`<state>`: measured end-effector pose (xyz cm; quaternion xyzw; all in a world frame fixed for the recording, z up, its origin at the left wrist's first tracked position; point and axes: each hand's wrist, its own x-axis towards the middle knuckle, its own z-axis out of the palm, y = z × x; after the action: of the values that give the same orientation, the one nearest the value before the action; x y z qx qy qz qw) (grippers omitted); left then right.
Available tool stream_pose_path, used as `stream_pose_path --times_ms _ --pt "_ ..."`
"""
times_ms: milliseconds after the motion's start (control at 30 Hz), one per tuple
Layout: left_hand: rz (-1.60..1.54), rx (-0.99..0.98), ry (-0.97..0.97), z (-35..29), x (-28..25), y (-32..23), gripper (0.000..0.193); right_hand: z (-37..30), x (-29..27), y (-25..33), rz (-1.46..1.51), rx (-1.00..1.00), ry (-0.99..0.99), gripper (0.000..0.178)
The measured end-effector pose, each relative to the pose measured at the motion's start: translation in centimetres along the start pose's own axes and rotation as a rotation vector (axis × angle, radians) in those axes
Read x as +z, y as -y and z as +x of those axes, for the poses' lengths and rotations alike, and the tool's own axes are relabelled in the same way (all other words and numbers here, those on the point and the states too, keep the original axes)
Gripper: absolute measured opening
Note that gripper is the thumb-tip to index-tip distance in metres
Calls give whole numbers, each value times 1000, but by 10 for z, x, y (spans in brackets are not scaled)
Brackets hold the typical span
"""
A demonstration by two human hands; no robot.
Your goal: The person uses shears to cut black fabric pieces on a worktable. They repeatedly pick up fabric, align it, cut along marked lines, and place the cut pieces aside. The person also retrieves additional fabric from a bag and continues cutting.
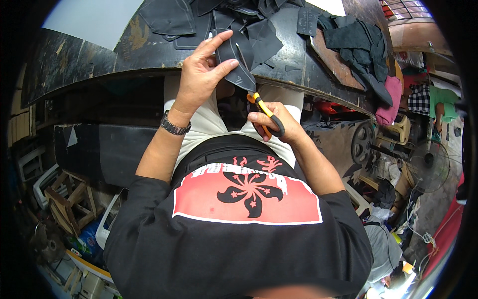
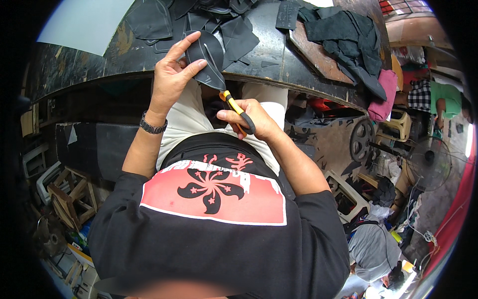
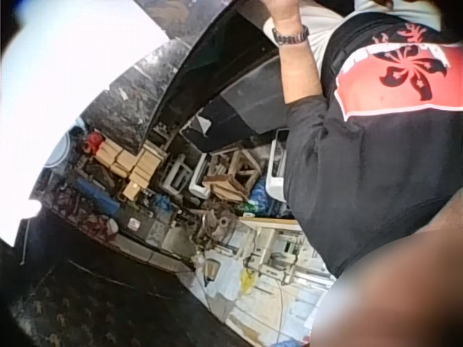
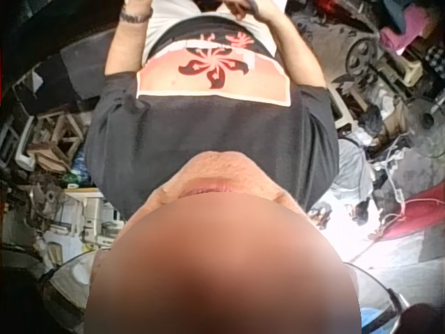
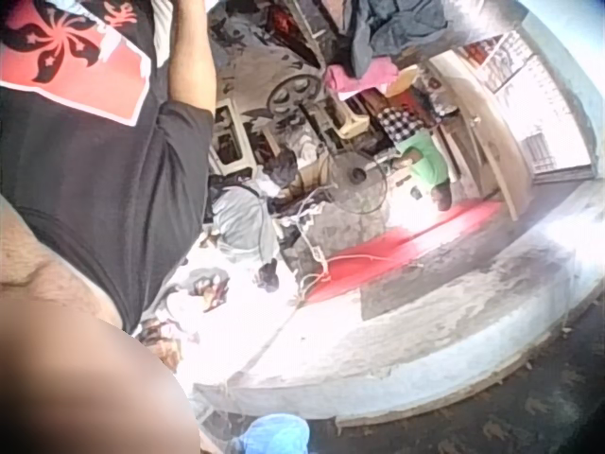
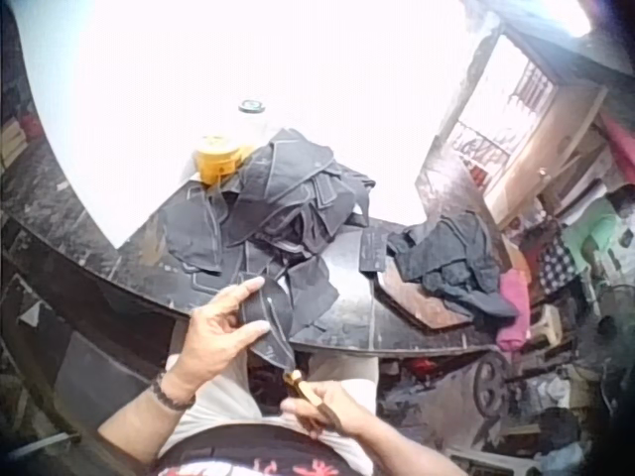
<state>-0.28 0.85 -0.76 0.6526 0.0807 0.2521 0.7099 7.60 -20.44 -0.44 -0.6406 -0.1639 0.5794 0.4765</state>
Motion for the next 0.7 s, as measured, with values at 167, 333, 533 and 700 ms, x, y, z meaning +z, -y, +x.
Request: stream_pose_path --times_ms 167,333,533,700 --pt "-17 12 -7 -1 6 -2 59 6 -1 5 31 -58 2 37" --pt "-35 29 -22 -1 5 0 60 2 3 4 -32 -32 -21 35" --pt "4 70 -62 -6 8 8 56 -1 8 1 -41 17 -68 34" --pt "81 60 -84 -10 7 10 53 1 5 3 -20 12 -56 34"
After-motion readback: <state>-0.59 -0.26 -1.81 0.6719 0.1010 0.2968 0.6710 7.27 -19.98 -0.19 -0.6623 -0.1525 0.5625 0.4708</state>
